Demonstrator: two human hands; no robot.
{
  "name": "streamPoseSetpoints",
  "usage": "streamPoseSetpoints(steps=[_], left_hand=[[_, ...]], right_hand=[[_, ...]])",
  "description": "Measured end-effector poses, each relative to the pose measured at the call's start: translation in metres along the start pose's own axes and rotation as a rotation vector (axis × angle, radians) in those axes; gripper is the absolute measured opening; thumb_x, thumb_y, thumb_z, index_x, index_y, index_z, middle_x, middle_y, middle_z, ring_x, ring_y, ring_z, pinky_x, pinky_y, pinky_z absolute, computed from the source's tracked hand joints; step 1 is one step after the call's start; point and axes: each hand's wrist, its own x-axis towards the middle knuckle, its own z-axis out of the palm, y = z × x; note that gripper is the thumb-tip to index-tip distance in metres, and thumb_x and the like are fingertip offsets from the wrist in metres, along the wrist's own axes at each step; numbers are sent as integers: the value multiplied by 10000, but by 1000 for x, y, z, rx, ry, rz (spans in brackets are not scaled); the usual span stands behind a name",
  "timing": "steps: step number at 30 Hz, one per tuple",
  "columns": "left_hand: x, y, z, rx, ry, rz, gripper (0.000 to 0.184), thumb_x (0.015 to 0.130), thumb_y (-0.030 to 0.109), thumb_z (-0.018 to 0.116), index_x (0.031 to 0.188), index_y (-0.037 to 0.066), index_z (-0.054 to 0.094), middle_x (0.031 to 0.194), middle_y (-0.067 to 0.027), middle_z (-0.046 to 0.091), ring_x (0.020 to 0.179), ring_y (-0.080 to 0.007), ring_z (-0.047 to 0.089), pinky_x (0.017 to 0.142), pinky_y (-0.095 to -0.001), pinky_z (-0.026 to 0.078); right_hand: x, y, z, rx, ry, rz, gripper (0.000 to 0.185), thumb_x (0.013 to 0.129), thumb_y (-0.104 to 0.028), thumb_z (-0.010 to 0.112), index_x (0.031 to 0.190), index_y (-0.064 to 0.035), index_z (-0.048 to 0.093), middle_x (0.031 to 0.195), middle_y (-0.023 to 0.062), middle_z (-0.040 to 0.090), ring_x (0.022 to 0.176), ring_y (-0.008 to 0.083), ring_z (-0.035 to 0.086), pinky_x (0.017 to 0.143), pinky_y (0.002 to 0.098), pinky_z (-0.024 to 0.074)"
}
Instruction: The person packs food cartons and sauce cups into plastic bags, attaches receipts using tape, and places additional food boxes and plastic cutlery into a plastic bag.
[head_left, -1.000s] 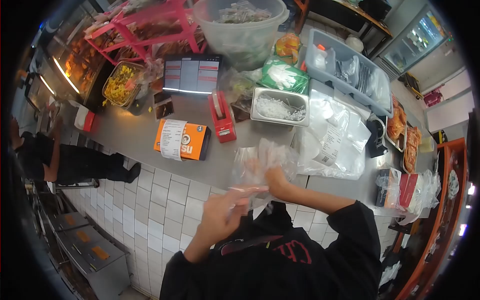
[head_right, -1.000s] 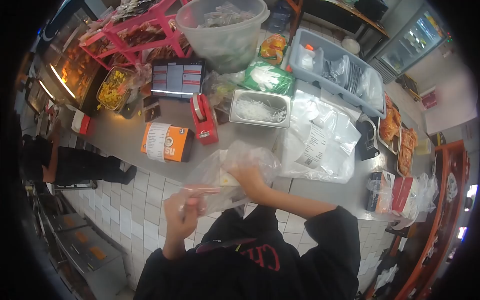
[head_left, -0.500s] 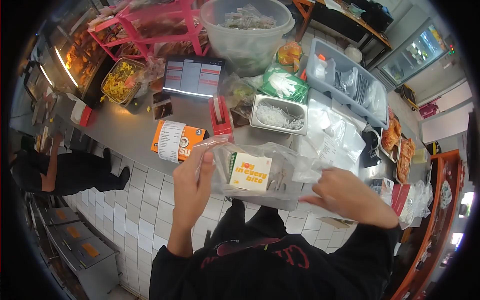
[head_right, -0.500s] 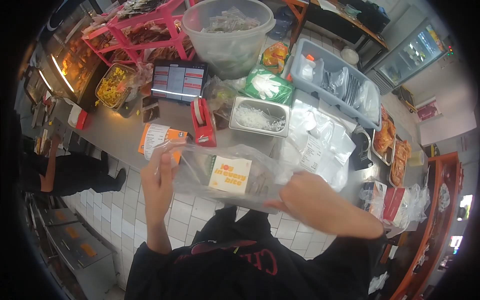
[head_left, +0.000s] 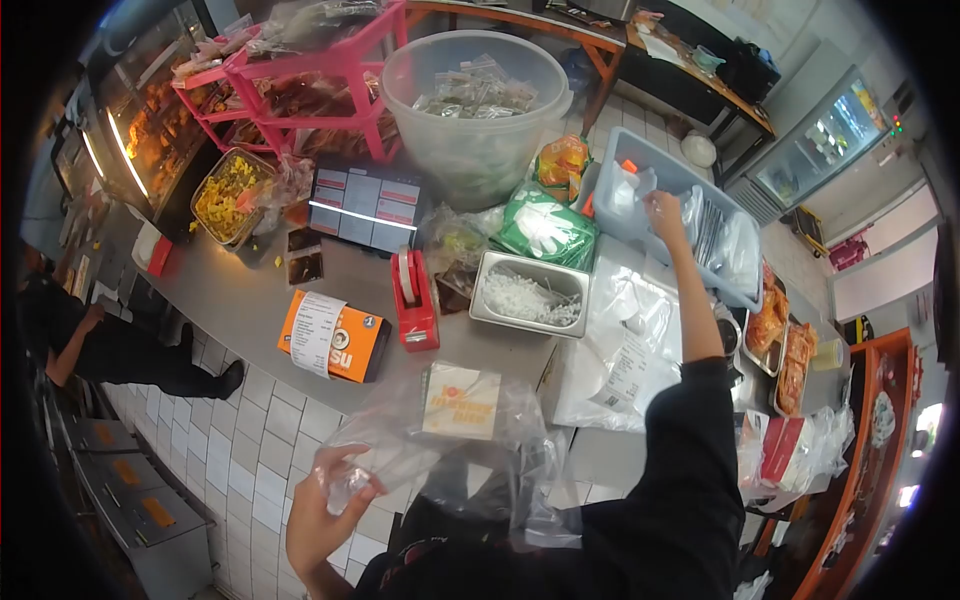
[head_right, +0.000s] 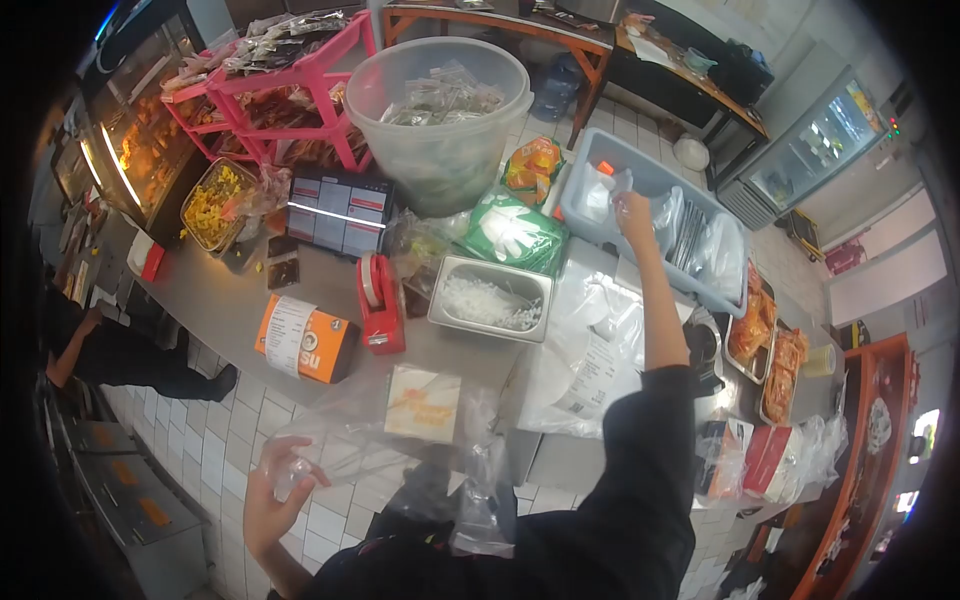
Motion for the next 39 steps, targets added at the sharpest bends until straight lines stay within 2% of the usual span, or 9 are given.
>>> streamPoseSetpoints(steps=[6, 11, 12, 14, 15, 17, 25, 34, 39], left_hand=[[-10, -17, 4, 234, 392, -91, 332, 812, 331, 568, 878, 6, 581, 802, -89, 612, 692, -155, 536, 643, -254, 409], [2, -1, 5, 326, 438, -102, 281, 833, 278, 554, 882, 2, 581, 795, -92, 607, 728, -178, 557, 666, -270, 415], [7, 5, 10, 324, 450, -75, 251, 843, 244, 544, 878, -2, 581, 787, -95, 605, 727, -180, 559, 662, -272, 414], [14, 10, 17, 314, 454, -10, 171, 868, 147, 505, 860, -8, 577, 760, -100, 596, 706, -180, 555, 651, -270, 407], [18, 9, 21, 309, 467, -8, 171, 868, 147, 505, 860, -8, 577, 760, -100, 596, 706, -180, 555, 651, -270, 407], [20, 9, 27, 307, 458, 39, 178, 879, 140, 481, 835, -8, 569, 742, -103, 589, 676, -179, 549, 658, -269, 406], [-3, 7, 52, 217, 542, -49, 250, 911, 170, 438, 803, -27, 548, 704, -91, 564, 616, -145, 535, 633, -248, 389], [-12, 10, 59, 196, 582, -143, 303, 919, 228, 443, 803, -28, 555, 690, -83, 561, 638, -133, 538, 638, -241, 395], [-7, 9, 64, 163, 614, -135, 301, 920, 227, 441, 810, -28, 556, 659, -74, 554, 639, -133, 535, 643, -240, 396]], right_hand=[[-1, -71, -38, 541, 150, 130, 132, 770, -86, 553, 859, 8, 579, 741, 151, 612, 695, 262, 605, 648, 334, 456], [-42, -115, -93, 1142, -817, -161, 203, 784, 8, 531, 984, 16, 566, 932, 125, 567, 756, 203, 568, 658, 304, 450], [-45, -103, -96, 1146, -819, -153, 203, 784, 8, 531, 984, 16, 566, 932, 125, 567, 756, 203, 568, 658, 304, 450], [-39, -71, -103, 110, -60, -999, 244, 749, 56, 511, 983, 11, 566, 979, 128, 552, 807, 242, 580, 693, 302, 463], [-27, -66, -105, 106, -55, -1011, 244, 749, 56, 511, 983, 11, 566, 979, 128, 552, 807, 242, 580, 693, 302, 463], [-16, -57, -112, 292, -108, -357, 209, 726, 27, 532, 928, -7, 574, 935, 147, 551, 878, 279, 583, 756, 332, 467], [32, 14, 95, 407, -81, 328, 221, 702, -235, 640, 747, -22, 677, 769, 197, 634, 742, 336, 620, 702, 391, 486], [37, 2, 72, 415, -246, 224, 225, 689, -228, 643, 713, -5, 659, 789, 216, 627, 749, 362, 609, 698, 420, 479], [11, 89, 45, 60, 70, 283, 363, 688, -266, 669, 851, 52, 603, 825, 257, 608, 798, 392, 595, 702, 441, 474]])
